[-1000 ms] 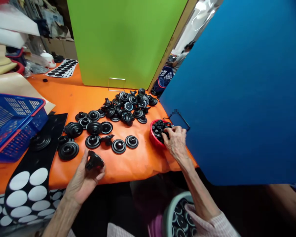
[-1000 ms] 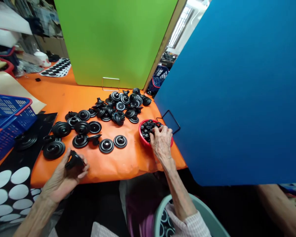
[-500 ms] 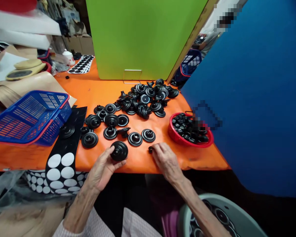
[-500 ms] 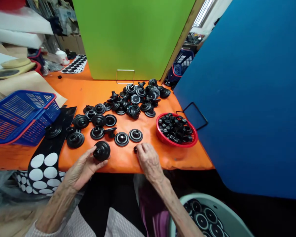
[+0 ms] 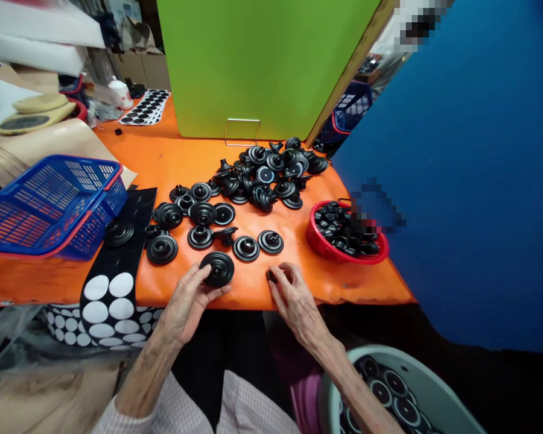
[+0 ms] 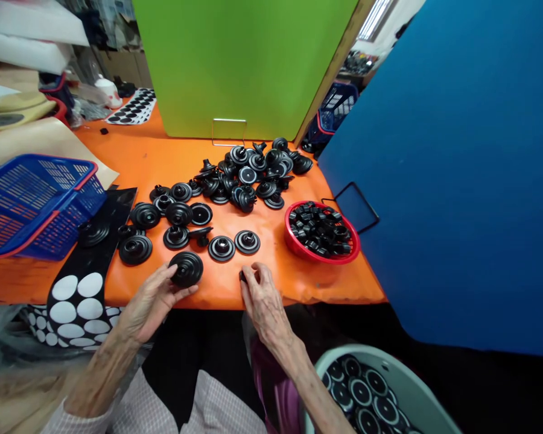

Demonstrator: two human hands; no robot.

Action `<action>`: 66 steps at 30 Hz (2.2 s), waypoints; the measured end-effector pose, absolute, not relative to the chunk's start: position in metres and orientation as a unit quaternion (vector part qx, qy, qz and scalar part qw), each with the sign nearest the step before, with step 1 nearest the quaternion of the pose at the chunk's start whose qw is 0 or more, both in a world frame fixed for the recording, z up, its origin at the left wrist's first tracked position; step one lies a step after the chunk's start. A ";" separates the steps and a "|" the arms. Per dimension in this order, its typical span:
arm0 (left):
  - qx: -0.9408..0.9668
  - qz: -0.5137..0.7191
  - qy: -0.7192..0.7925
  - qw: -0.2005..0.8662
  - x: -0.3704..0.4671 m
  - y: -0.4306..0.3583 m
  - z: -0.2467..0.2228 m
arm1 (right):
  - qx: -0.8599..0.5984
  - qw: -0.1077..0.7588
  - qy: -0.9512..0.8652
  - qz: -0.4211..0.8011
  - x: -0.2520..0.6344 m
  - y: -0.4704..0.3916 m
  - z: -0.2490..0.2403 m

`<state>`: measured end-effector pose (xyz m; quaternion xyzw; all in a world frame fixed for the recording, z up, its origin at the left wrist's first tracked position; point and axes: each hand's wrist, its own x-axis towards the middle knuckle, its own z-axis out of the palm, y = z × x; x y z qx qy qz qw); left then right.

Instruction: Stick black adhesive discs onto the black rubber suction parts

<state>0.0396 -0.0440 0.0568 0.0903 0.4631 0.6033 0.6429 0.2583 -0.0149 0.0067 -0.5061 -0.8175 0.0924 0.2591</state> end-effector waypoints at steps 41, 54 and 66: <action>0.318 0.558 0.504 0.577 0.047 -0.052 0.055 | -0.495 0.408 -0.564 0.521 0.167 -0.036 0.043; 0.488 0.492 0.716 0.088 -0.010 0.010 0.057 | -0.570 0.326 -0.749 0.082 0.241 0.068 0.013; 0.431 0.510 0.621 0.411 0.029 -0.027 0.065 | -0.528 0.417 -0.707 0.216 0.191 -0.025 0.059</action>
